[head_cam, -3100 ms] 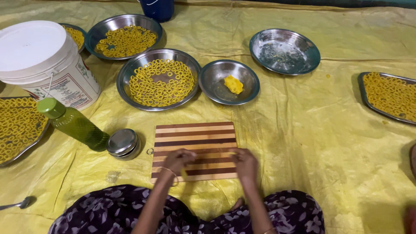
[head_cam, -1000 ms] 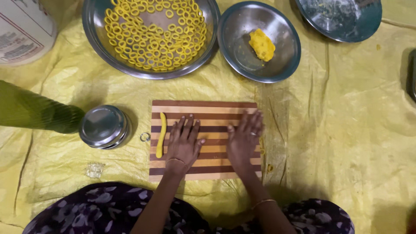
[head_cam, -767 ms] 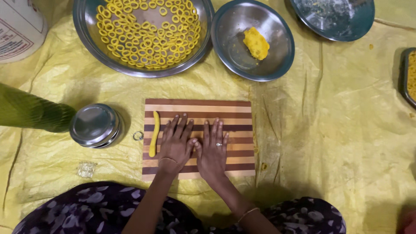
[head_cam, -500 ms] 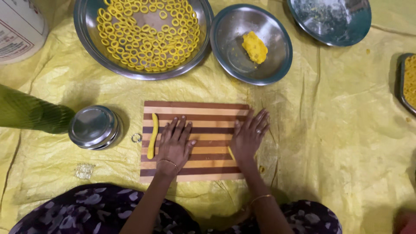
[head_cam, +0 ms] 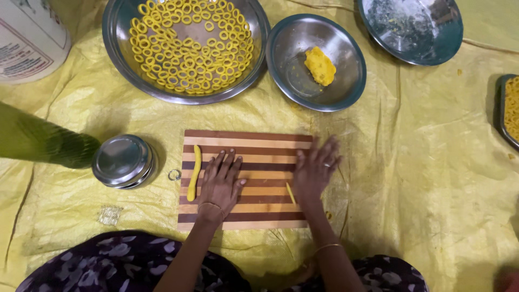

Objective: The person rolls small pieces of yellow dough into thin ropes on a wooden board. The ropes are then joined end-to-end to form longer strands. Finished dough rings are visible in nearby metal bowls.

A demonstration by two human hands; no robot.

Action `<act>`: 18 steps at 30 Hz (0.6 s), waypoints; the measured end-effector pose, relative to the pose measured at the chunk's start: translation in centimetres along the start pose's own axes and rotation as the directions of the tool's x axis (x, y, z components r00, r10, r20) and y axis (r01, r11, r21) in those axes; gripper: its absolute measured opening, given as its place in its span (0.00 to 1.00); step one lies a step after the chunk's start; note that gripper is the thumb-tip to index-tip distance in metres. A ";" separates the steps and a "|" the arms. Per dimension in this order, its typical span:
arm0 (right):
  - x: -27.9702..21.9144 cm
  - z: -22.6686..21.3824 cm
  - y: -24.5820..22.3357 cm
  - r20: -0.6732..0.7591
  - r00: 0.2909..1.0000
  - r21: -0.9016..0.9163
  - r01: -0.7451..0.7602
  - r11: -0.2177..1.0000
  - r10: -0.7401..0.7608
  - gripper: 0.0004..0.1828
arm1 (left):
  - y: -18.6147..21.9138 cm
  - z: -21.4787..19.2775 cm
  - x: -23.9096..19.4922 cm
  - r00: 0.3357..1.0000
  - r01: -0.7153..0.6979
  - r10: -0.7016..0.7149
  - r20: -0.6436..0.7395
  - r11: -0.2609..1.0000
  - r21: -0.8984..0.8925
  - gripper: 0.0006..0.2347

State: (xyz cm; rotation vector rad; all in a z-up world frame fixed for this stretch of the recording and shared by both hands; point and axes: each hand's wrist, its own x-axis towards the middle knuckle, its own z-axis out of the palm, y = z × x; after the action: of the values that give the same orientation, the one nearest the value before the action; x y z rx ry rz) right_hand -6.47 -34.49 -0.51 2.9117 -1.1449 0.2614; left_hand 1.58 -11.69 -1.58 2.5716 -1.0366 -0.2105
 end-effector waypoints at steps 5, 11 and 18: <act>-1.6 0.2 -2.4 -0.018 0.995 0.015 0.102 0.995 -0.102 0.37 | 0.0 0.2 0.1 1.000 0.005 -0.005 0.006 1.000 0.017 0.25; -6.0 -0.5 -8.1 0.187 0.927 0.222 0.281 0.934 -0.324 0.38 | 0.0 0.3 0.0 1.000 -0.013 0.014 -0.026 1.000 0.025 0.25; 0.9 -0.2 0.9 -0.011 1.000 0.173 0.000 0.985 0.002 0.37 | 0.0 0.0 -0.1 0.999 -0.012 0.012 -0.053 1.000 0.001 0.25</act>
State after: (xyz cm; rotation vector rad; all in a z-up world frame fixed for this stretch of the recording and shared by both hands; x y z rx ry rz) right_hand -6.51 -35.76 -0.25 3.0530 -1.1781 0.3964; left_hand 1.51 -11.64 -1.55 2.5568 -1.0326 -0.1384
